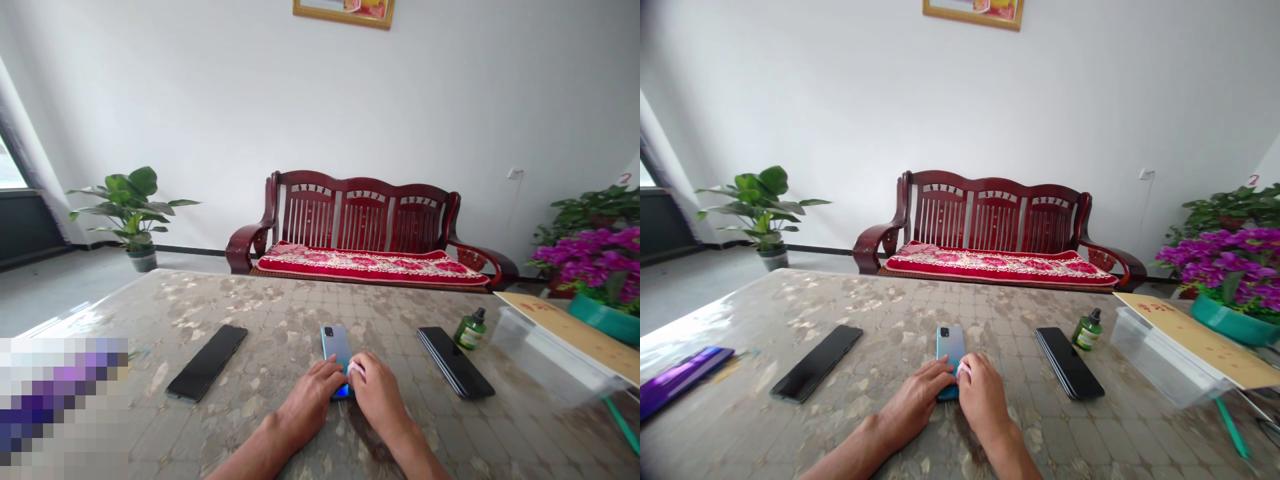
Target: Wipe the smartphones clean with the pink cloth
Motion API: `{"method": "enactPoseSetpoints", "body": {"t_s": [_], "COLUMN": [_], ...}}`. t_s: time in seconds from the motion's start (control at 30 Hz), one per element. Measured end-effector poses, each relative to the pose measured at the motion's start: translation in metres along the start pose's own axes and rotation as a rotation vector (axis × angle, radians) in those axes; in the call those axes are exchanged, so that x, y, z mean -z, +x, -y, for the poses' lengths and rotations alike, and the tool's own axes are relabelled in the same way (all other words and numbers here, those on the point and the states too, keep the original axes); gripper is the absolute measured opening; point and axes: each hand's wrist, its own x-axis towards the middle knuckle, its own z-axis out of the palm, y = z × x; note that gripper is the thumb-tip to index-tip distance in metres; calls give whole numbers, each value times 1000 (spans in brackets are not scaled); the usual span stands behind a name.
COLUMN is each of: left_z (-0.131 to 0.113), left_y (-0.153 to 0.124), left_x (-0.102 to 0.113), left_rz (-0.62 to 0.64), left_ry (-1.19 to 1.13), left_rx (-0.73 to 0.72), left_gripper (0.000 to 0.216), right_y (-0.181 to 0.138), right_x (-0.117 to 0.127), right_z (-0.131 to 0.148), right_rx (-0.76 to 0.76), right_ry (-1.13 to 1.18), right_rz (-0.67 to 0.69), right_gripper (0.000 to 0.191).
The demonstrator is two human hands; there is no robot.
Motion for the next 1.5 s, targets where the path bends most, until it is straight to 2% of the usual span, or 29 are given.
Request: {"method": "enactPoseSetpoints", "body": {"t_s": [0.17, 0.27, 0.4, 0.43, 0.5, 0.53, 0.6, 0.7, 0.77, 0.9, 1.07, 1.17, 1.27, 1.37, 1.5], "left_z": [1, 1, -5, -8, -13, -16, -18, -16, -12, -2, 4, 6, 9, 12, 15], "left_y": [-1, -1, 0, 2, 4, 5, 7, 7, 5, 1, 1, 2, 1, 0, -1], "left_x": [-4, -4, 0, 1, 3, 5, 6, 6, 4, 1, 2, 2, -1, -4, -7], "left_rz": [10, 6, 0, 29, 118, 165, 229, 252, 228, 174, 153, 151, 137, 124, 126], "left_ry": [-9, -16, 130, 182, 257, 276, 288, 284, 275, 233, 198, 181, 168, 159, 160], "left_rx": [13, 65, 314, 382, 497, 537, 581, 594, 579, 533, 500, 486, 477, 458, 451], "left_gripper": [45, 39, 29, 33, 60, 73, 85, 85, 83, 82, 81, 82, 83, 84, 86], "right_y": [0, 4, 12, 14, 13, 12, 7, 1, -1, 5, 11, 11, 19, 40, 74], "right_x": [2, 2, 0, -2, -6, -7, -7, -2, 5, 14, 14, 8, -4, -20, -37], "right_z": [-1, -6, -17, -20, -22, -23, -20, -10, -1, 11, 15, 10, -2, -14, -20], "right_rx": [-23, -148, -284, -285, -246, -205, -86, 112, 193, 186, 159, 195, 254, 282, 246], "right_ry": [31, 204, 528, 582, 620, 595, 465, 216, 95, -36, -159, -201, -189, -184, -233], "right_rz": [29, 43, -37, -57, -71, -61, -9, 152, 256, 392, 531, 532, 463, 403, 336], "right_gripper": [18, 15, 23, 24, 22, 19, 18, 30, 33, 34, 30, 32, 33, 33, 22]}}
